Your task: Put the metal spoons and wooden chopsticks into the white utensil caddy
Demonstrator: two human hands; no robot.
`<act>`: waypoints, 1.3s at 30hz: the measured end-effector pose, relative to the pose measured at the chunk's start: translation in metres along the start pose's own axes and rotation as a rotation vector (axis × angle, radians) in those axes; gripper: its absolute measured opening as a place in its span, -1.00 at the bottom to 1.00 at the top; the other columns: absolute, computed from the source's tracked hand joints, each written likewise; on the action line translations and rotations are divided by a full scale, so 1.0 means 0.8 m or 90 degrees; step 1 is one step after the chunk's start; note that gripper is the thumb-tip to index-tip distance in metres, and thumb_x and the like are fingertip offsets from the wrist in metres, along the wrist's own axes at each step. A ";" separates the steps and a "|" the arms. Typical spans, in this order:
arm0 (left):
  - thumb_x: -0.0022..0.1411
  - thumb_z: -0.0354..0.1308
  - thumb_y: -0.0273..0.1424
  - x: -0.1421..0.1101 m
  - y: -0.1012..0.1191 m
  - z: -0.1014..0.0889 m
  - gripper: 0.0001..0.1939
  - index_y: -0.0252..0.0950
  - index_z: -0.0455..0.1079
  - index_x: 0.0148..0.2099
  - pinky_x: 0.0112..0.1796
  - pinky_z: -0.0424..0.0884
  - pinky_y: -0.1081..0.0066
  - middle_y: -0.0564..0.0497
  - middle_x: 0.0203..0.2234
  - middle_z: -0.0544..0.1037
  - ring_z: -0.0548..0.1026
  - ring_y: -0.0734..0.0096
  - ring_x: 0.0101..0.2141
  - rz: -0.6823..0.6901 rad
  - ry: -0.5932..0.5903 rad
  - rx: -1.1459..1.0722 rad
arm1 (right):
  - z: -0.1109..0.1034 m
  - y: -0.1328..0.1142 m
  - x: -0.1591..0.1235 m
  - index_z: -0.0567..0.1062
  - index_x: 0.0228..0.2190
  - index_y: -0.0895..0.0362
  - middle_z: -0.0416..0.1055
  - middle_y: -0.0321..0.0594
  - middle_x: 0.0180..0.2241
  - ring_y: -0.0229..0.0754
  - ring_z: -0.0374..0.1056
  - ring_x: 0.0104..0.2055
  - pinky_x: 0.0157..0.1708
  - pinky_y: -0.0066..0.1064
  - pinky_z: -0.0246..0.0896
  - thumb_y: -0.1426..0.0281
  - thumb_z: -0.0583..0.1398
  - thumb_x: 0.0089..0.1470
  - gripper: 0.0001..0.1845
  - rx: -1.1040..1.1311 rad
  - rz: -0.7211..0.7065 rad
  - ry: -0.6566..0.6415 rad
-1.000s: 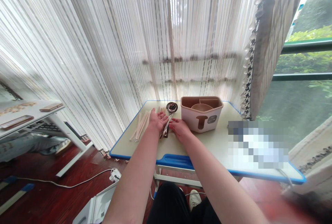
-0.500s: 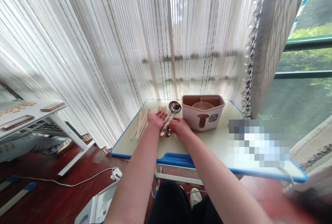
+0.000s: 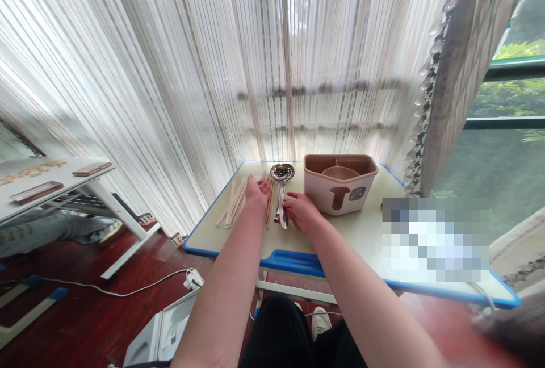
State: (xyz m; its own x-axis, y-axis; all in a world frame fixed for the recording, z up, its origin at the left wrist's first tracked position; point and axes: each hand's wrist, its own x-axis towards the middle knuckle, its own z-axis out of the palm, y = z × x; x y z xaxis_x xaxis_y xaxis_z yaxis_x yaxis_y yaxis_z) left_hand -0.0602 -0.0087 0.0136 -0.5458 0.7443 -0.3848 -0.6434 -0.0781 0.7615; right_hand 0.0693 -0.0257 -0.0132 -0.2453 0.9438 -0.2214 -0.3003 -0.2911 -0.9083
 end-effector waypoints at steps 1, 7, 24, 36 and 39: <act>0.23 -0.07 -0.15 0.001 -0.003 0.001 -0.68 -0.32 0.25 -0.36 -0.34 0.44 0.38 -0.12 -0.40 0.39 0.45 0.29 -0.29 -0.016 -0.019 0.028 | 0.000 0.000 0.000 0.36 -0.26 0.19 0.45 -0.21 -0.47 -0.18 0.42 -0.39 -0.40 -0.42 0.37 0.69 0.18 -0.30 -0.56 0.000 -0.001 -0.005; 0.17 0.08 -0.48 0.009 -0.012 0.000 -0.95 -0.38 0.32 -0.30 -0.32 0.46 0.44 -0.13 -0.39 0.45 0.48 0.33 -0.28 -0.003 -0.059 0.090 | -0.004 0.005 0.002 0.44 -0.33 0.21 0.46 -0.22 -0.48 -0.21 0.41 -0.40 -0.41 -0.43 0.36 0.68 0.14 -0.31 -0.61 -0.023 -0.026 -0.071; 0.05 0.09 -0.76 0.004 -0.014 -0.003 -0.85 -0.48 0.38 -0.34 -0.38 0.49 0.42 -0.09 -0.57 0.49 0.52 0.39 -0.48 0.005 -0.155 0.095 | -0.016 0.006 -0.005 0.51 -0.32 0.24 0.46 -0.21 -0.54 -0.28 0.29 -0.58 -0.61 -0.49 0.14 0.42 0.33 -0.31 -0.63 -0.199 -0.086 -0.067; -0.11 0.15 -0.81 0.004 -0.019 -0.004 -0.79 -0.42 0.36 -0.49 -0.33 0.47 0.31 -0.04 -0.62 0.46 0.52 0.27 -0.42 0.040 -0.102 0.193 | -0.020 -0.004 -0.013 0.55 -0.53 0.21 0.43 -0.23 -0.66 -0.28 0.26 -0.62 -0.59 -0.48 0.04 0.44 0.21 -0.25 -0.86 -0.475 -0.142 -0.079; -0.13 0.15 -0.81 0.007 -0.021 -0.004 -0.76 -0.39 0.34 -0.56 -0.31 0.45 0.33 0.01 -0.69 0.40 0.51 0.31 -0.44 0.072 -0.093 0.200 | -0.018 -0.005 -0.010 0.55 -0.53 0.19 0.44 -0.22 -0.65 -0.27 0.27 -0.62 -0.58 -0.48 0.03 0.49 0.18 -0.24 -0.86 -0.504 -0.154 -0.044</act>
State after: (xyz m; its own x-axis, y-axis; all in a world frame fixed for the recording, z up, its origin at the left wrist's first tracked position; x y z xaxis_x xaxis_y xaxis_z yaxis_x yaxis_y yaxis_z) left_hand -0.0541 -0.0053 -0.0030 -0.5072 0.8312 -0.2276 -0.3745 0.0253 0.9269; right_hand 0.0859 -0.0295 -0.0126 -0.3206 0.9472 0.0107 0.3797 0.1389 -0.9146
